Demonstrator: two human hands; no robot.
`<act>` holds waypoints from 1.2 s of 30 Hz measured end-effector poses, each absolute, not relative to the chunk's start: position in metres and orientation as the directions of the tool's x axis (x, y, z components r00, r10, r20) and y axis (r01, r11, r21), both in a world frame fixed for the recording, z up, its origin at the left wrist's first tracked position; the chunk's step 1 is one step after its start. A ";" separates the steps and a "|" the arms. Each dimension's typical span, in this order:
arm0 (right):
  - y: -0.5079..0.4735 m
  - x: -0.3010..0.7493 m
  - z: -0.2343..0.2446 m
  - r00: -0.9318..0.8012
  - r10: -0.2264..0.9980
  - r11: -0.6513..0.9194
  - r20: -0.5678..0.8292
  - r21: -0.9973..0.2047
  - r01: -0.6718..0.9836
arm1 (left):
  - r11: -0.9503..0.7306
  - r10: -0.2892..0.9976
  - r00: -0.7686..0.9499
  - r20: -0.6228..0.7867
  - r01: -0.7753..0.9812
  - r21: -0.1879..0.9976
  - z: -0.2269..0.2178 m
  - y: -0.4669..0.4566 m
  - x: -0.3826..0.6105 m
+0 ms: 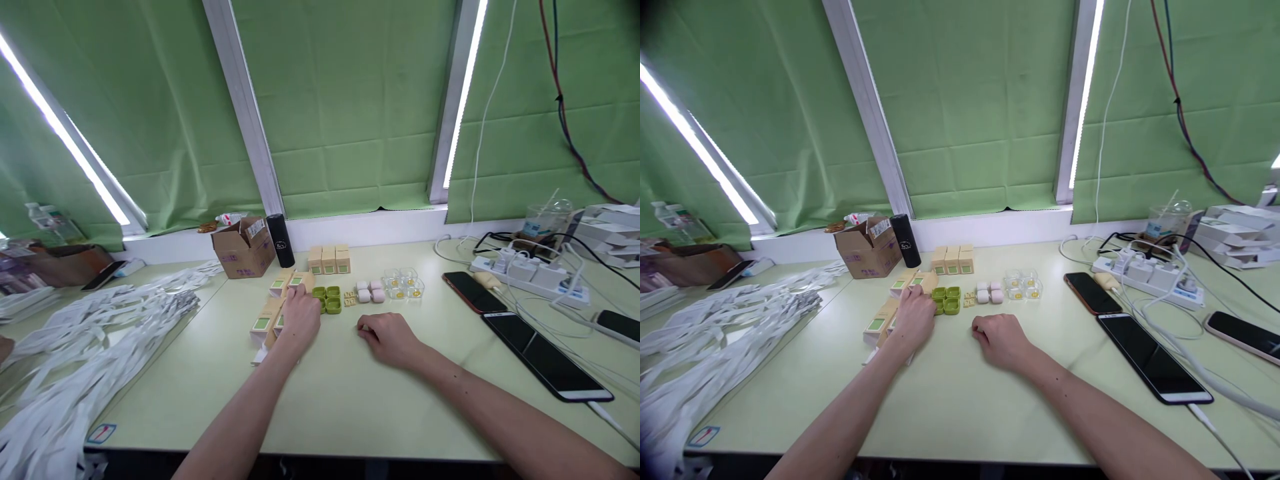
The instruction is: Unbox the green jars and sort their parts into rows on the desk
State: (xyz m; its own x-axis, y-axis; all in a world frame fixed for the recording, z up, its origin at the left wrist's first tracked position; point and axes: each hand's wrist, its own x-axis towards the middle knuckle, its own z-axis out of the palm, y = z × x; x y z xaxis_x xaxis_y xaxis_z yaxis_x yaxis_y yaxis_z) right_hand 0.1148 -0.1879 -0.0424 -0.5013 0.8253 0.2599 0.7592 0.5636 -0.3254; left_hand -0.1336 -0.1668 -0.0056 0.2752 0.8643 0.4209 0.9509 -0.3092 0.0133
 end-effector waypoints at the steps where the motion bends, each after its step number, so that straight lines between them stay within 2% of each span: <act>1: -0.188 0.115 -0.041 -0.500 0.828 0.560 0.255 -0.323 0.762 | -0.309 0.866 0.271 0.421 0.951 0.023 -0.005 -0.167 -0.133; 4: -0.189 0.114 -0.039 -0.503 0.833 0.553 0.230 -0.319 0.769 | -0.269 0.890 0.251 0.381 0.963 -0.006 0.001 -0.169 -0.129; 8: -0.189 0.115 -0.038 -0.506 0.834 0.551 0.218 -0.318 0.771 | -0.173 0.949 0.224 0.221 0.959 -0.226 0.013 -0.174 -0.123; 10: -0.189 0.115 -0.039 -0.509 0.834 0.552 0.214 -0.315 0.772 | -0.169 0.950 0.227 0.215 0.951 -0.260 0.017 -0.178 -0.120; 15: -0.189 0.115 -0.040 -0.518 0.830 0.558 0.207 -0.310 0.770 | -0.252 0.912 0.308 0.272 0.942 -0.223 0.014 -0.185 -0.113; 21: -0.188 0.115 -0.039 -0.526 0.824 0.567 0.211 -0.308 0.764 | -0.385 0.893 0.417 0.170 0.903 -0.191 0.001 -0.185 -0.101; 27: -0.188 0.114 -0.039 -0.525 0.824 0.566 0.210 -0.307 0.765 | -0.364 0.908 0.398 0.129 0.904 -0.225 -0.003 -0.178 -0.099; 36: -0.187 0.115 -0.041 -0.535 0.817 0.577 0.218 -0.308 0.756 | -0.352 0.905 0.391 0.169 0.909 -0.222 -0.001 -0.179 -0.100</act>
